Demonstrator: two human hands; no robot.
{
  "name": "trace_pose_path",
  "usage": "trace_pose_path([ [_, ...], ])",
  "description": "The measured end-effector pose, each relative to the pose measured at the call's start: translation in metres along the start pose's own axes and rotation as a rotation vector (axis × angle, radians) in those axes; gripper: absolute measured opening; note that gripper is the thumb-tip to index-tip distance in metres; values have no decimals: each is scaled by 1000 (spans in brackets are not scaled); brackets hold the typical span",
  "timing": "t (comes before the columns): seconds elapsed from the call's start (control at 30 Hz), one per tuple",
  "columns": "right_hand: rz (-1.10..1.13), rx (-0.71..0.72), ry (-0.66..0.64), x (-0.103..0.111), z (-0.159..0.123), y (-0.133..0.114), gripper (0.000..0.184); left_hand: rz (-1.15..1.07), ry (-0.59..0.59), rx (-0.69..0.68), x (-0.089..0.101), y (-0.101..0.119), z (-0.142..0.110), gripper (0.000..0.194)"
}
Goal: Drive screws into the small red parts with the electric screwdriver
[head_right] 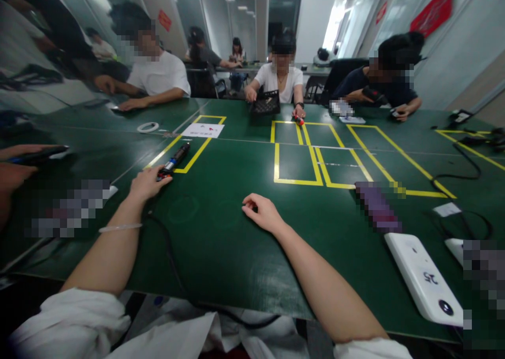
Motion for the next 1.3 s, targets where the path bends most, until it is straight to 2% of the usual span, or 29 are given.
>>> trace_pose_path([
  [0.07, -4, 1, -3, 0, 0, 0, 13, 17, 42, 6, 6, -4, -2, 62],
  [0.2, -9, 2, -3, 2, 0, -2, 12, 33, 128, 4, 16, 5, -7, 52],
  [0.37, -11, 2, -5, 2, 0, -4, 11, 104, 114, 15, 15, 16, -12, 35],
  [0.5, -12, -8, -8, 1, 0, -2, 10, 121, 115, 5, 14, 17, -14, 31],
  [0.6, -21, -8, -8, 1, 0, -1, 10, 97, 171, 14, 21, 20, -17, 32],
  [0.7, -31, -1, -6, 1, 0, -2, 11, -36, 279, -30, 34, 40, -23, 34],
  [0.77, -32, 1, -8, 1, 0, -2, 10, -220, 282, -152, 37, 71, -30, 34],
  [0.87, -25, 4, -11, 0, 0, 0, 10, -494, 102, -462, 30, 141, -52, 34],
  [0.93, -7, 3, -21, -1, 0, 1, 10, -575, -55, -651, 23, 188, -74, 34],
  [1.0, 29, 2, -43, -4, 0, 2, 17, -602, -170, -786, 18, 223, -96, 35],
  [1.07, 64, 9, -72, -7, 0, 1, 27, -653, -270, -825, 13, 244, -110, 42],
  [1.13, 84, 23, -97, -8, -1, -2, 31, -734, -374, -811, 8, 255, -117, 51],
  [1.23, 83, 41, -110, -9, -1, -6, 20, -809, -503, -815, 6, 265, -122, 58],
  [1.3, 68, 51, -97, -7, -1, -8, 16, -809, -545, -840, 7, 271, -123, 57],
])
Point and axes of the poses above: each hand's wrist, its own z-axis towards the middle knuckle, its own x-axis out of the back of the hand, y = z × x, the point moved 8 cm from there along z, towards the middle knuckle, and after that the axes turned 5 degrees about -x, right-handed, at the moved point
